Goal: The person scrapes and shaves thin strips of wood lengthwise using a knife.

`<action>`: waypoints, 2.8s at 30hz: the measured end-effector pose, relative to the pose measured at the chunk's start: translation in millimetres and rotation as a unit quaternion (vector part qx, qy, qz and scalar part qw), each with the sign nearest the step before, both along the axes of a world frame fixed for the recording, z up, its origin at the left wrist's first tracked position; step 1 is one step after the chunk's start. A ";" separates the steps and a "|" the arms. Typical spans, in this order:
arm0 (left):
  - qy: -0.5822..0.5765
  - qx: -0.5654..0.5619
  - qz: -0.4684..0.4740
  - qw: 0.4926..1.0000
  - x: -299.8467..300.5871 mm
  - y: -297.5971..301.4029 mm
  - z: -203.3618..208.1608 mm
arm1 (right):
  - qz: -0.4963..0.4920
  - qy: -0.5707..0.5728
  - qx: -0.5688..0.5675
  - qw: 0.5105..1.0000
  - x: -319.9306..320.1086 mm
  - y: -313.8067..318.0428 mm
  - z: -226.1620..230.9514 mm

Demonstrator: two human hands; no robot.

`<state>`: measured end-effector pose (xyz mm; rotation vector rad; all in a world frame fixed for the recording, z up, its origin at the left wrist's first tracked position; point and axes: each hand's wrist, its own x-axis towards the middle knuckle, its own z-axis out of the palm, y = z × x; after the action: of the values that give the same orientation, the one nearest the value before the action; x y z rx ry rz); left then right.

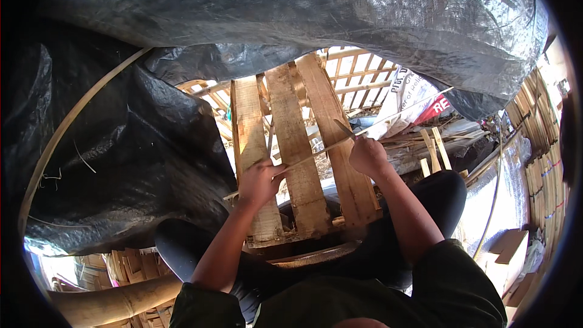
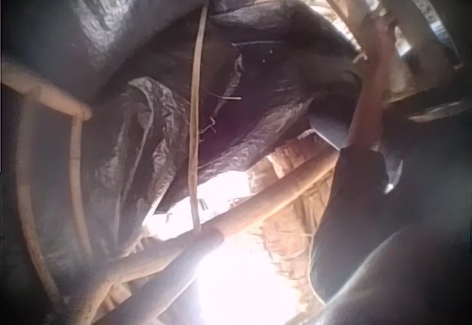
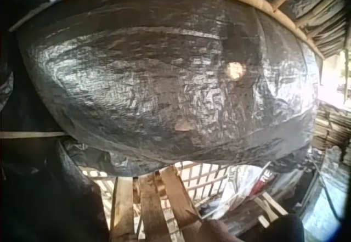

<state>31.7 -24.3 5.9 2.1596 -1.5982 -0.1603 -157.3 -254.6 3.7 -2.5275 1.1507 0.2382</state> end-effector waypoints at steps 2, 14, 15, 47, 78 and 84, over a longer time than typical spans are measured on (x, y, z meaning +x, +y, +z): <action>-0.048 -0.008 0.045 0.998 -6.3 1.8 -3.5 | -0.020 -0.001 0.026 0.999 0.9 1.0 5.1; -0.122 -0.070 0.069 0.988 -23.0 -4.2 -7.6 | -0.061 -0.066 0.027 0.996 -0.9 -3.8 -15.5; -0.124 -0.063 0.077 0.987 -26.8 -4.8 -5.4 | -0.070 -0.075 0.033 0.994 -2.2 -2.7 -15.4; -0.003 0.020 0.050 0.999 11.1 7.4 15.3 | -0.278 -0.253 0.063 0.925 -17.2 -20.1 -37.2; -0.016 0.001 0.065 0.998 -17.9 -1.5 14.3 | 0.043 -0.088 -0.083 0.992 -3.9 0.3 -10.6; -0.031 -0.009 0.070 0.997 -20.4 6.3 12.0 | -0.081 -0.306 0.068 0.946 16.4 48.5 -14.8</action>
<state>11.3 -18.0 17.9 2.2726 -1.4689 -0.0362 -141.0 -206.0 -11.1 -2.1289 1.0244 -0.4635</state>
